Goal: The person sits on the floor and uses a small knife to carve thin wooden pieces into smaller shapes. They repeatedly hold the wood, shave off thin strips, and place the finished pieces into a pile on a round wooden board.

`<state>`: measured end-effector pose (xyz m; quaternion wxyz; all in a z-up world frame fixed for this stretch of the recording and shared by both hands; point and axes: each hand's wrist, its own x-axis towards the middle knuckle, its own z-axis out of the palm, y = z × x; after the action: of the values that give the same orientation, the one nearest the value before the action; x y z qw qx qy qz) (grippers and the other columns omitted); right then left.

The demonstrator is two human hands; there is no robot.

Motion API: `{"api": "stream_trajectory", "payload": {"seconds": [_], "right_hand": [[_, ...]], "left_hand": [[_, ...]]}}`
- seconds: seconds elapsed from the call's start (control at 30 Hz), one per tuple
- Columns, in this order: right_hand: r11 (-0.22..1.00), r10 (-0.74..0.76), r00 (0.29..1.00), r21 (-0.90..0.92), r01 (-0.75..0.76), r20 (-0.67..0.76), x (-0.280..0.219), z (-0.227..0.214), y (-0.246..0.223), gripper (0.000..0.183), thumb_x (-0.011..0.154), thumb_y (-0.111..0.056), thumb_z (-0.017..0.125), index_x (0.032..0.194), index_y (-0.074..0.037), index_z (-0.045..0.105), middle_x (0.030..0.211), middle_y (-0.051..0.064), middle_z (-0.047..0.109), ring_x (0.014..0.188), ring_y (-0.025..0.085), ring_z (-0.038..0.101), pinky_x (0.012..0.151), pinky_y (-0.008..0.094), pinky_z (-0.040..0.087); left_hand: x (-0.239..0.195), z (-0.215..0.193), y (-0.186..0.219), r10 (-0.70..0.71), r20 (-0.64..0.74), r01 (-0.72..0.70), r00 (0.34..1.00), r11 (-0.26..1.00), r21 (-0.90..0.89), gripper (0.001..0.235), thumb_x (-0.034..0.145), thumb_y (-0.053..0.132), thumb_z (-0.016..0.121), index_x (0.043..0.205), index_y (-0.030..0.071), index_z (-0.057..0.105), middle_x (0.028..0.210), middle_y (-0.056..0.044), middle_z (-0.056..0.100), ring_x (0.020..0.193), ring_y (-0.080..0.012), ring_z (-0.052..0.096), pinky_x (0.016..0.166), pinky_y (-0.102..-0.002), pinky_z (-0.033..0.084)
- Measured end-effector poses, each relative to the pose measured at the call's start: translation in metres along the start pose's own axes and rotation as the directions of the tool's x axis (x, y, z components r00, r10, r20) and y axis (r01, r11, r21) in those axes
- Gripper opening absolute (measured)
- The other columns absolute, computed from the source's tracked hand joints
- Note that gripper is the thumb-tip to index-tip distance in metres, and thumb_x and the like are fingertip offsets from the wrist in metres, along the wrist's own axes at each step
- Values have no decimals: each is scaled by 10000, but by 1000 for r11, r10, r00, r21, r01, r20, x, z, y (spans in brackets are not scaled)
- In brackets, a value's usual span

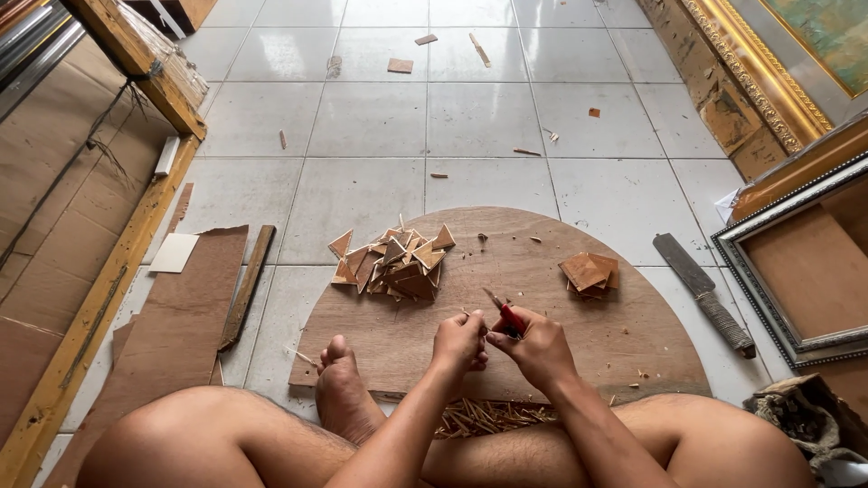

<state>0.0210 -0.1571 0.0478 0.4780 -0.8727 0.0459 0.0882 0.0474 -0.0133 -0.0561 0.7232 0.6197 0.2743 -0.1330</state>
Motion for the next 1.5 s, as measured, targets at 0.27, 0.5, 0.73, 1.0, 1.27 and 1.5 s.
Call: {"api": "stream_trajectory", "payload": {"seconds": [0.27, 0.5, 0.73, 1.0, 1.27, 1.5], "right_hand": [[979, 91, 994, -191, -78, 63, -4, 4, 17, 324, 993, -453, 764, 1208, -222, 836, 955, 100, 891, 1060, 354, 836, 994, 509, 613], [902, 90, 986, -431, -23, 137, -33, -4, 16, 429, 1091, -556, 594, 1221, -180, 753, 1001, 227, 852, 1071, 471, 807, 985, 593, 608], [885, 116, 984, -465, -39, 137, -41, -4, -7, 583, 1072, -686, 546, 1115, -158, 790, 950, 235, 833, 1054, 479, 806, 955, 583, 604], [871, 178, 972, -484, -83, 155, -38, -5, -14, 698, 1077, -764, 452, 1011, -154, 785, 894, 269, 807, 1025, 491, 804, 919, 596, 604], [887, 157, 975, -457, -69, 158, -38, -5, -15, 670, 1107, -694, 460, 1009, -110, 773, 897, 320, 788, 1024, 539, 791, 904, 623, 601], [870, 174, 971, -487, -74, 164, -38, -4, -19, 636, 1111, -670, 459, 1036, -115, 759, 919, 324, 798, 1045, 542, 800, 938, 635, 614]], "left_hand": [[45, -21, -3, -107, -91, 111, 990, 993, 46, 224, 874, 240, 680, 764, 59, 752, 525, -84, 609, 393, -216, 646, 359, -372, 543], [25, -18, 10, -148, -103, 148, 984, 989, -4, 251, 869, 301, 625, 816, 82, 737, 547, -41, 578, 402, -180, 605, 381, -310, 466], [31, -22, 0, -94, -120, 96, 988, 995, 7, 225, 868, 250, 634, 778, 79, 749, 519, -25, 536, 370, -147, 548, 354, -303, 417], [25, -20, 4, -71, -117, 77, 991, 995, 56, 243, 827, 259, 659, 741, 51, 750, 498, -50, 496, 335, -177, 494, 332, -333, 375], [36, -13, -6, -51, -162, 68, 986, 992, 103, 260, 818, 264, 664, 746, 46, 786, 520, -51, 542, 405, -149, 500, 385, -289, 373], [28, -14, 0, -44, -192, 72, 980, 987, 144, 265, 808, 282, 671, 719, 69, 800, 502, -59, 569, 413, -158, 521, 382, -298, 376]]}}
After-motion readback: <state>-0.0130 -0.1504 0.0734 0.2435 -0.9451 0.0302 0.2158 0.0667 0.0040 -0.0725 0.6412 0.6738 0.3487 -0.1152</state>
